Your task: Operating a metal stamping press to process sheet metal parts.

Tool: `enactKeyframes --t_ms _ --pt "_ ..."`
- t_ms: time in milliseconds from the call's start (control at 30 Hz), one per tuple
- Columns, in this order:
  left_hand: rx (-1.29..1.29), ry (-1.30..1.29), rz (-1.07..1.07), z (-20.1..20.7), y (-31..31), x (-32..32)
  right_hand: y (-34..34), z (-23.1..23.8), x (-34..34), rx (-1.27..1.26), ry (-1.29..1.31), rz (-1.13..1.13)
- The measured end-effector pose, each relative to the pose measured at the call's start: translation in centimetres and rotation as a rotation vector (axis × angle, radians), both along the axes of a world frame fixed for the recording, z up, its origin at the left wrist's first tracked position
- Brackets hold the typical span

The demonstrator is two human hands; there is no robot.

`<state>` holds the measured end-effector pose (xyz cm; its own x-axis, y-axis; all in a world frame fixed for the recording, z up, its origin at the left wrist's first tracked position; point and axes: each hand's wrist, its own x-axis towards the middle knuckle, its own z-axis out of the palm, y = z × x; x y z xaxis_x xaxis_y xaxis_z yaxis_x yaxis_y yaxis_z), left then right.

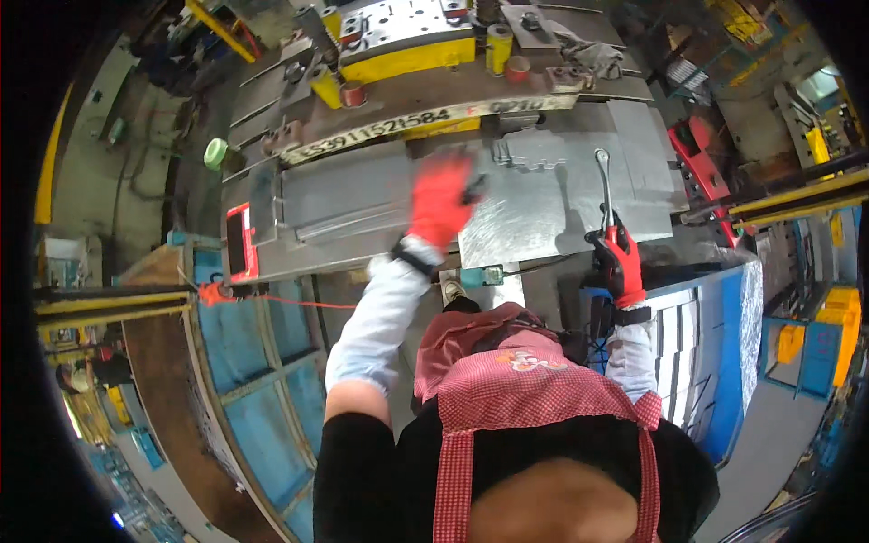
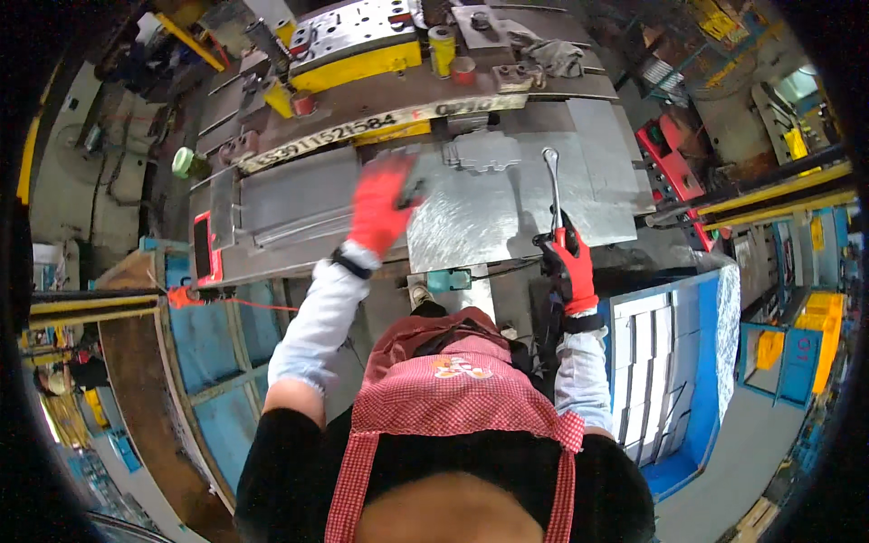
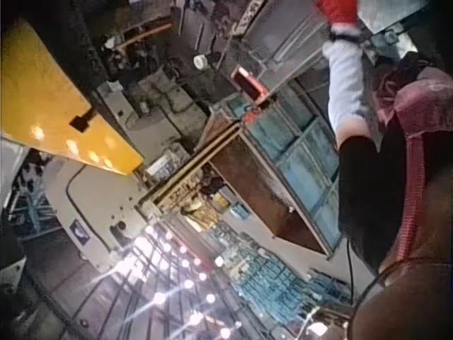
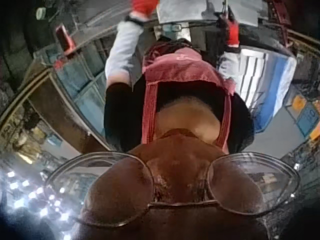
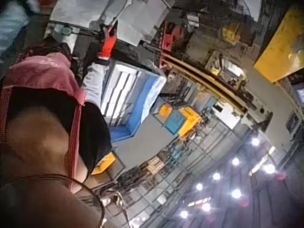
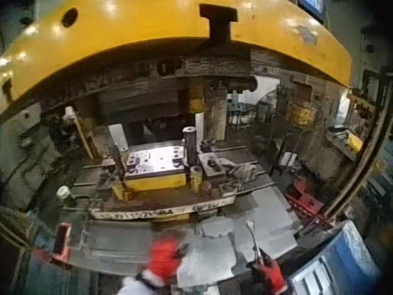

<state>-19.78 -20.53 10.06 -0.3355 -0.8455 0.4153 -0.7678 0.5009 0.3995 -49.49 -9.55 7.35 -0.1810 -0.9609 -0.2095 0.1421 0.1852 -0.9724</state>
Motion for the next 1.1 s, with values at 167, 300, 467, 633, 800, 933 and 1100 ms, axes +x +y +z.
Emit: enactKeyframes --t_ms 167,300,467,633,800,933,1100 --pt "-0.125 -0.384 -0.307 -2.9 -6.2 -11.1 2.4 0.6 0.9 0.016 -0.044 -0.066" --pt "-0.124 -0.464 -0.313 -7.9 -10.9 -12.8 4.3 -1.6 0.8 0.022 0.111 -0.24" --pt "-0.29 -0.487 -0.161 -12.2 -12.3 -11.6 3.9 -0.6 1.9 0.08 0.177 -0.138" --pt "-0.177 -0.151 -0.354 -5.0 -7.8 -8.9 -1.0 2.3 4.3 -0.029 0.229 0.087" --pt "0.044 0.032 -0.109 -3.9 1.7 0.9 -10.7 3.1 10.8 0.018 0.075 0.662" --pt "0.293 0.263 0.2 -4.6 6.9 5.2 -19.5 -0.6 16.1 -0.031 0.16 0.948" --pt "0.721 1.171 0.248 -6.4 9.1 9.6 -21.5 -1.1 17.6 -0.022 0.161 0.98"
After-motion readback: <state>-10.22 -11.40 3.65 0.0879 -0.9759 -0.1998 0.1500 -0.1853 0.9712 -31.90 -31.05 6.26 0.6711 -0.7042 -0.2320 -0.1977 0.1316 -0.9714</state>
